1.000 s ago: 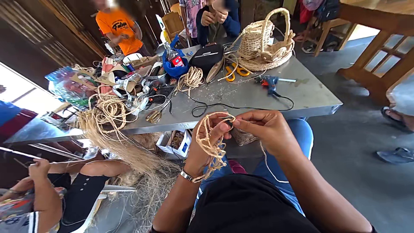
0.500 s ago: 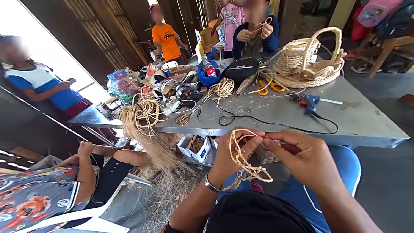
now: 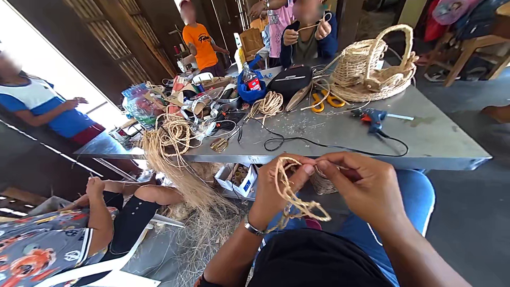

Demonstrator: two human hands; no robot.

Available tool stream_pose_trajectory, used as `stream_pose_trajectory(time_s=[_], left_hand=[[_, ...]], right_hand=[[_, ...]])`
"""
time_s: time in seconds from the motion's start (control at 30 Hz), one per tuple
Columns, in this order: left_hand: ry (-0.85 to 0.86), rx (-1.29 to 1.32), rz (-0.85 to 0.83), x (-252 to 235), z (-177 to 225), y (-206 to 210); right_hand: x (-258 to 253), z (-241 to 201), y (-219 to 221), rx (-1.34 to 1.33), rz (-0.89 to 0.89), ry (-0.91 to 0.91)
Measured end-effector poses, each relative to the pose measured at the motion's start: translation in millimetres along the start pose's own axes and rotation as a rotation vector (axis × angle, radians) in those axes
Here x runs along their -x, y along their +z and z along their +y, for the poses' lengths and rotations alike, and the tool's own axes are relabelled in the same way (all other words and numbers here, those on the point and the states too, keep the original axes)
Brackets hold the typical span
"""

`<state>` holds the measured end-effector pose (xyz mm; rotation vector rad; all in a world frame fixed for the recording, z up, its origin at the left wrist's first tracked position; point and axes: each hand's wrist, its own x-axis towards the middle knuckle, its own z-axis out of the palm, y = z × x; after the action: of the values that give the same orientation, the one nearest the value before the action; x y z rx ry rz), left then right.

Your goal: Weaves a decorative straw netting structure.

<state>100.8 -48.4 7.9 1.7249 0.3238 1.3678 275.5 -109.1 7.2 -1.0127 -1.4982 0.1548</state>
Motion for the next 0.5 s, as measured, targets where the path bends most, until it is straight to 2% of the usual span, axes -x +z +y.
stream_pose_trajectory(time_s=[0.1, 0.2, 0.37, 0.5], left_hand=[[-0.133, 0.161, -0.043, -0.5, -1.1, -6.8], [-0.116, 0.145, -0.035, 0.2, -2.7, -9.9], [-0.084, 0.111, 0.016, 2.0, -5.2, -8.5], [-0.062, 0.088, 0.062, 1.4, -7.7, -6.5]], right_hand=[[-5.6, 5.8, -4.2, 0.011, -0.055, 0.005], [-8.0, 8.3, -4.0, 0.025, -0.134, -0.01], [-11.3, 5.7, -3.2, 0.102, -0.161, -0.102], [-11.6, -1.1, 0.8, 0.064, -0.135, -0.037]])
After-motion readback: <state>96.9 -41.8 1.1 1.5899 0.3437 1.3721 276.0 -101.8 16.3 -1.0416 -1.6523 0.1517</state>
